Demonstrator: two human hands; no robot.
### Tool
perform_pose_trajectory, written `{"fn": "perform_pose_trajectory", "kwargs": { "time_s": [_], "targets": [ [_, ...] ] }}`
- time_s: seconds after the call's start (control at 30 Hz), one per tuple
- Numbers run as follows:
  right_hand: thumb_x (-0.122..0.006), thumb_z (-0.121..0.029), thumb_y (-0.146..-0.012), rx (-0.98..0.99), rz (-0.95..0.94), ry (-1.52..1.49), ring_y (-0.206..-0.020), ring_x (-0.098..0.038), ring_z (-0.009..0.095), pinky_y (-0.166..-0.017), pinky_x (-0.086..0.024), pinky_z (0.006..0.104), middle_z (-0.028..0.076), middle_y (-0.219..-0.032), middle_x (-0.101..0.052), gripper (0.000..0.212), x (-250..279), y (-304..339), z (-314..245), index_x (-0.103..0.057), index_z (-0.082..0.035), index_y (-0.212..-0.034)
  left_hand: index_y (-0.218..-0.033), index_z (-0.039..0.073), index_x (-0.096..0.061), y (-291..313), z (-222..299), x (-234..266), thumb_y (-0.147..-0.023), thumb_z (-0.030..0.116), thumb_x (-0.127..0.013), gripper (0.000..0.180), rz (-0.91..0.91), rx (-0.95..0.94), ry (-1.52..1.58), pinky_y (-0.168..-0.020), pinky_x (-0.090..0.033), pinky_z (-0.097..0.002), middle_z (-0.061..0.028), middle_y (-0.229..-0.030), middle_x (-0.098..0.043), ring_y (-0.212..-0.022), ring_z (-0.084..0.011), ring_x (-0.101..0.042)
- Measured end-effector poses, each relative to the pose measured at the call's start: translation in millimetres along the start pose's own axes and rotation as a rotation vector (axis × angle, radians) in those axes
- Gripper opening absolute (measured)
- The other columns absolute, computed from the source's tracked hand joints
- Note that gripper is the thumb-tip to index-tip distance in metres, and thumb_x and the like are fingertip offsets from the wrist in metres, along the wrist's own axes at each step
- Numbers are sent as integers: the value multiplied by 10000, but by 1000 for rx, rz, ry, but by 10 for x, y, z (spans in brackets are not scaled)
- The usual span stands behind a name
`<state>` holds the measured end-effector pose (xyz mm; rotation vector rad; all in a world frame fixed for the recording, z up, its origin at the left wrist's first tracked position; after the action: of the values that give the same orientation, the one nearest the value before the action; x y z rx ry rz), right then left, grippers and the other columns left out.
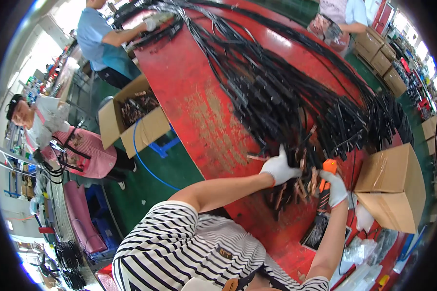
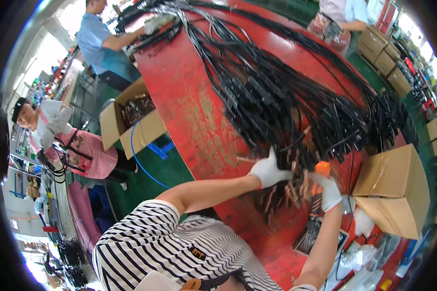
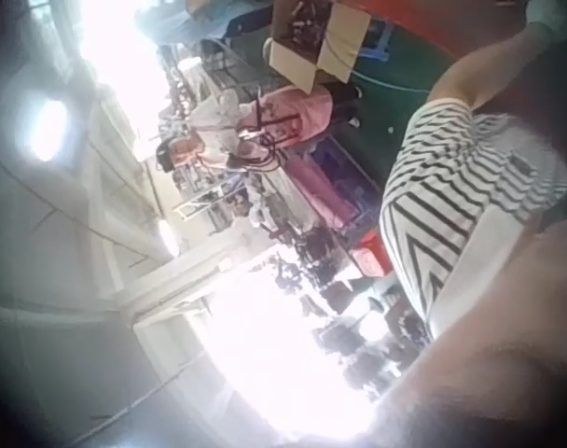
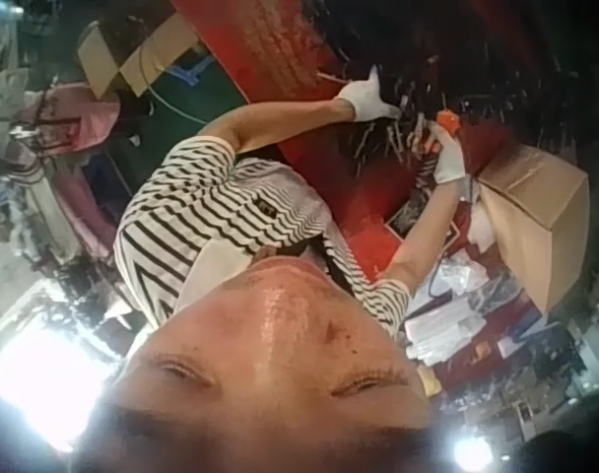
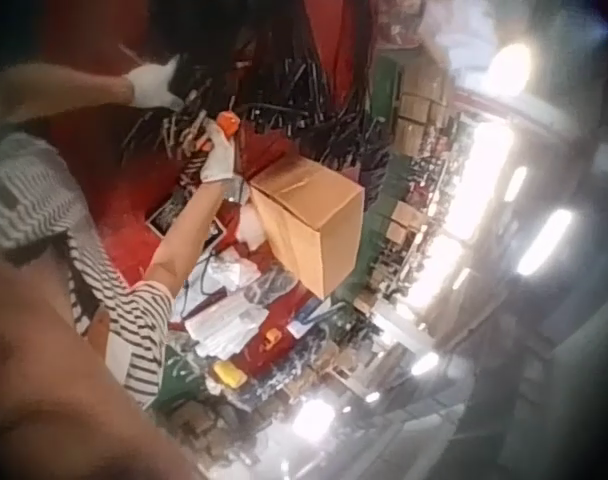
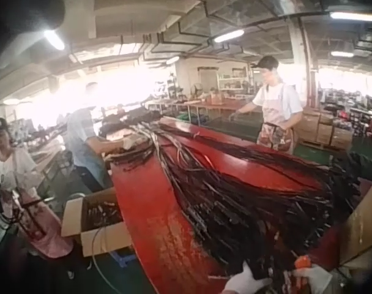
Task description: The person assembles black plastic components by driving screws into them with an electric screwdriver.
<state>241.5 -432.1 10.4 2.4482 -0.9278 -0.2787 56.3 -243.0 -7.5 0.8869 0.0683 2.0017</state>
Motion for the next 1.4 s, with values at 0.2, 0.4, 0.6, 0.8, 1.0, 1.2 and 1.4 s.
{"fn": "perform_pose_trajectory", "kwargs": {
  "time_s": [0.2,0.4,0.6,0.8,1.0,1.2,1.4],
  "targets": [
    [-697,-234,-943,189,272,-23,-510,-637,186,-477,-551,324,76,-1089,-738,479,357,558,-21,-619,-74,-1388,-1621,-113,18,122,-138,127,-849,592,-714,1276,-10,-163,147,-950,-558,-471,-386,-1205,-663,-1097,-500,-692],
    [-661,-299,-945,372,266,-276,-1248,-650,246,-1013,-509,334,151,-1293,-705,577,-46,1490,30,-569,-2,-1431,-1313,54,-640,734,-417,583,-919,443,-695,556,97,-349,-116,-865,-577,-498,-277,-1004,-736,-970,-433,-725],
    [-685,-342,-964,437,263,-541,-556,-673,228,-519,-581,337,192,-1187,-720,542,-598,1702,353,-548,-53,-1401,-1102,61,-752,139,-724,938,-922,374,-686,368,405,-338,2,-874,-571,-464,-222,-985,-753,-979,-403,-732],
    [-669,-235,-940,440,164,-583,-582,-670,236,-536,-569,350,202,-1074,-709,465,-1222,1669,538,-553,-5,-1327,-952,3,-738,-418,-663,763,-972,428,-720,426,110,33,670,-560,-519,-371,-77,-744,-682,-603,-202,-624],
    [-679,-150,-950,329,34,-628,-624,-679,228,-551,-577,364,144,-1065,-713,402,-1534,1478,898,-580,-45,-1325,-960,84,-678,-557,-607,736,-951,256,-702,175,156,79,724,-522,-502,-377,-83,-746,-691,-564,-222,-636],
    [-667,-150,-952,170,-288,-644,-628,-710,276,-576,-607,402,120,-1069,-679,475,-1730,1278,1080,-548,-42,-1399,-919,80,-661,-266,-478,1075,-1038,261,-656,217,69,60,1259,-509,-522,-323,-58,-765,-688,-605,-195,-644],
    [-669,-227,-941,54,-476,-644,-661,-726,350,-604,-622,440,195,-1295,-638,571,-1942,939,1208,-514,-24,-1452,-914,78,-632,-103,-453,1096,-1062,245,-636,223,1,93,1454,-477,-482,-259,-61,-787,-692,-620,-163,-637]
  ]
}}
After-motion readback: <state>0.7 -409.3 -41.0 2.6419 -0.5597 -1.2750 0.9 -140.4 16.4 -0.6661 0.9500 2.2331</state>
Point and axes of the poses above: each hand's wrist, its own y-axis away from the middle knuckle, its own x-axis out of the back of the hand, z = x × y, the point moved 3 cm from there along -y, towards the middle knuckle
